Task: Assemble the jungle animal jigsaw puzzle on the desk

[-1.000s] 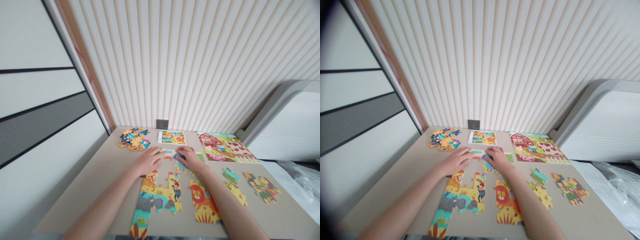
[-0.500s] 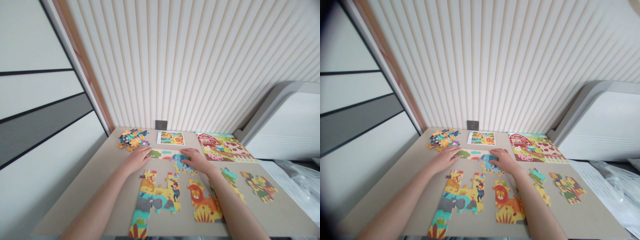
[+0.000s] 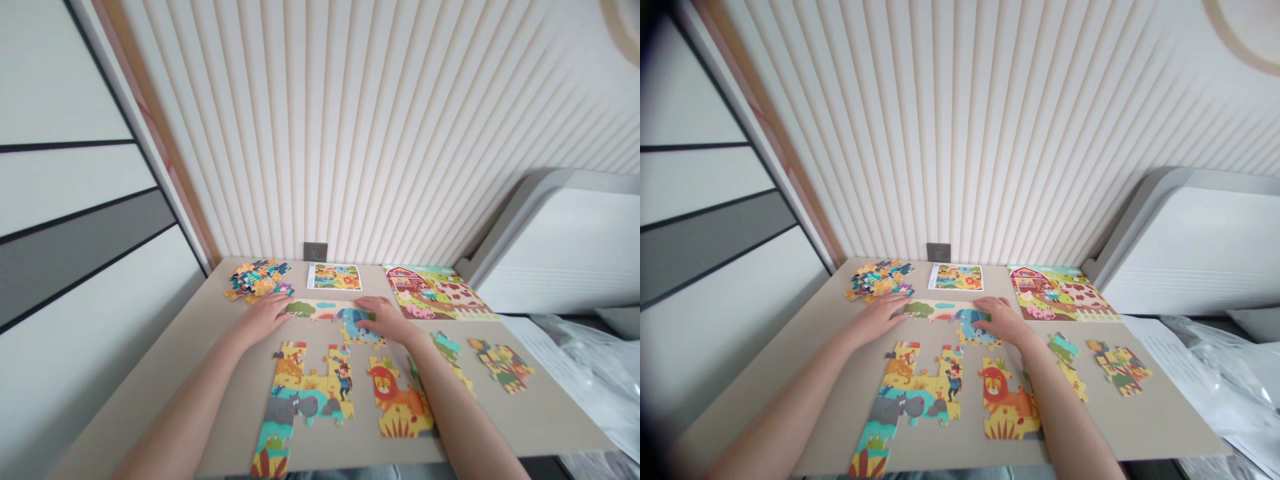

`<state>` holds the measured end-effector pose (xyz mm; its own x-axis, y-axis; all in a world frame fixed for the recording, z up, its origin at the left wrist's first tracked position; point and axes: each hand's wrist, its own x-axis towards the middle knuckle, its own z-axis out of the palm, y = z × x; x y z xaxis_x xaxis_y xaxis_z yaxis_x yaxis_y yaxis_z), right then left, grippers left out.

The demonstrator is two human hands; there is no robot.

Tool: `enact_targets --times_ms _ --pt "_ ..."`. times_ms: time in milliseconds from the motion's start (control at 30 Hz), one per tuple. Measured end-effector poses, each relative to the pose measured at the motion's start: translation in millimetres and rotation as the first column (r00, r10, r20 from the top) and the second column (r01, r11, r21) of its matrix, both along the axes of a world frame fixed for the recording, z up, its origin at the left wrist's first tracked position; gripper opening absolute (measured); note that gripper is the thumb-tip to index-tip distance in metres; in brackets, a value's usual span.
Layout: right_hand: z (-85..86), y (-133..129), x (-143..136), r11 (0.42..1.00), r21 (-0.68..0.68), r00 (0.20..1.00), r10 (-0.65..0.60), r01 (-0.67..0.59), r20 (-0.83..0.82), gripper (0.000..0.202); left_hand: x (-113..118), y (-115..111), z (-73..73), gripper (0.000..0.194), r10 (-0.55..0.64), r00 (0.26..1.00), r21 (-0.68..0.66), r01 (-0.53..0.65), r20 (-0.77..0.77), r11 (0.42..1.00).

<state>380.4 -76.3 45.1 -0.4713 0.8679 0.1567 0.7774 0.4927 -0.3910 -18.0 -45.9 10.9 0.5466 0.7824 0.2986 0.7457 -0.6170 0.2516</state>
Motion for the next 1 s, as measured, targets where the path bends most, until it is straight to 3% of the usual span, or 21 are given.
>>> enact_targets --times_ms 100,233,333,400,500,600,733,867,1000 --pt "4.1 -1 -3 1.000 0.010 1.000 -0.014 0.014 0.006 0.056 1 2 -3.1 0.045 -0.011 1.000 0.001 0.011 0.005 1.000" --pt "22.6 -20 9 0.993 0.061 0.995 -0.097 0.097 0.008 0.052 1 2 -0.4 0.049 -0.020 1.000 0.022 0.020 0.014 1.000" --pt "32.7 -51 44 0.967 0.113 0.972 -0.233 0.229 0.021 0.046 2 -2 7.6 0.050 -0.023 1.000 0.071 0.022 0.014 0.997" --pt "30.9 -75 77 0.920 0.146 0.924 -0.377 0.365 0.069 0.041 4 -7 14.1 0.049 -0.033 0.999 0.106 0.032 0.011 0.994" --pt "17.7 -107 127 0.848 0.123 0.840 -0.528 0.515 0.127 0.043 6 -18 22.5 0.046 -0.067 0.998 0.141 0.068 -0.013 0.988" --pt "2.2 -124 157 0.830 0.040 0.819 -0.555 0.556 0.147 0.050 4 -32 27.8 0.044 -0.090 0.995 0.167 0.097 -0.045 0.981" --pt "-8.5 -125 166 0.830 0.009 0.824 -0.554 0.557 0.121 0.051 -8 -57 29.2 0.043 -0.106 0.992 0.180 0.118 -0.072 0.977" --pt "-6.3 -121 166 0.835 0.022 0.828 -0.549 0.550 0.116 0.057 -28 -85 20.6 0.042 -0.061 0.990 0.196 0.085 -0.125 0.977" --pt "3.8 -127 159 0.832 0.170 0.834 -0.546 0.529 0.078 0.063 -52 -115 4.0 0.045 -0.003 0.992 0.225 0.031 -0.123 0.974"
